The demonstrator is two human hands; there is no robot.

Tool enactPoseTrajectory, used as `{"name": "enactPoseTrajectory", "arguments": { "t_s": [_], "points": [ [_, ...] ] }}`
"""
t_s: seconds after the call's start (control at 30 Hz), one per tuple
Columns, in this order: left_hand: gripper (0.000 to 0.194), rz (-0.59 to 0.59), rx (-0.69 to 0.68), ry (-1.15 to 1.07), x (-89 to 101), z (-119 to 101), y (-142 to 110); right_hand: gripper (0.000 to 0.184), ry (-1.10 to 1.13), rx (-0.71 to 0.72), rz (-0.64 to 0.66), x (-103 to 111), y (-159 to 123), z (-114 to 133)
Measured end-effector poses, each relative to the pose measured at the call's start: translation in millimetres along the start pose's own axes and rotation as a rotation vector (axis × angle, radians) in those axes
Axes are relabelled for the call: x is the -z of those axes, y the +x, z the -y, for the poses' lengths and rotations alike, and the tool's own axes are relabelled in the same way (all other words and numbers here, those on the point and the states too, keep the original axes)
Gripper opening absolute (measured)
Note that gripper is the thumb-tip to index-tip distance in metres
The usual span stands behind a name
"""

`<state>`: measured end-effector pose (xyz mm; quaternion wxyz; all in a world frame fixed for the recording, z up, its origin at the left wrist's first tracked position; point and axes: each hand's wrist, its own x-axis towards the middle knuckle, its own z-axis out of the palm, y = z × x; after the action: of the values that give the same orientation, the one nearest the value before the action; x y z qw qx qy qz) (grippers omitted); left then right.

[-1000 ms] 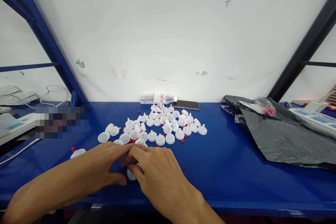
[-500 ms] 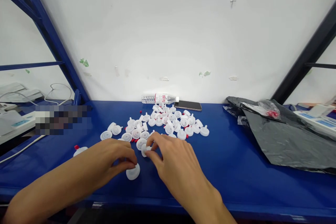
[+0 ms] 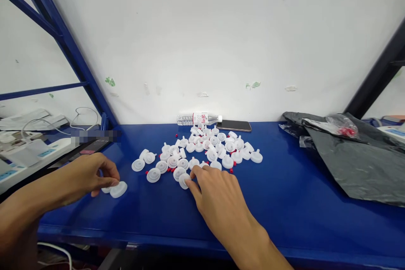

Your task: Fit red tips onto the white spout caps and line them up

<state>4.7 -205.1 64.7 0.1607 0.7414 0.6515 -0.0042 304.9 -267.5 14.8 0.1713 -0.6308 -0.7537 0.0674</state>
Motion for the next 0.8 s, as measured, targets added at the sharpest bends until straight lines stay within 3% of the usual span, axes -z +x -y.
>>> {"name": "enactPoseTrajectory", "arguments": {
  "t_s": [0.27, 0.47, 0.53, 0.63, 0.8],
  "points": [
    [0.025, -0.035, 0.021, 0.019, -1.9, 5, -1, 0.011, -0.026, 0.029, 0.008, 4, -7, -1],
    [0.050, -0.192, -0.057, 0.101, -1.1, -30, -21, 0.015, -0.015, 0.067, -0.019, 10, -12, -2],
    [0.049, -0.121, -0.150, 0.034, -10.2, -47, -28, 0.016, -0.019, 0.070, -0.017, 11, -12, -1],
    [0.033, 0.049, -0.316, -0.028, -28.6, -68, -34, 0.014, -0.034, 0.063, -0.019, 12, -12, -2],
    [0.036, 0.123, -0.443, -0.041, -47.6, -93, -34, 0.017, -0.066, 0.055, -0.022, 16, -19, -6]
  ]
}}
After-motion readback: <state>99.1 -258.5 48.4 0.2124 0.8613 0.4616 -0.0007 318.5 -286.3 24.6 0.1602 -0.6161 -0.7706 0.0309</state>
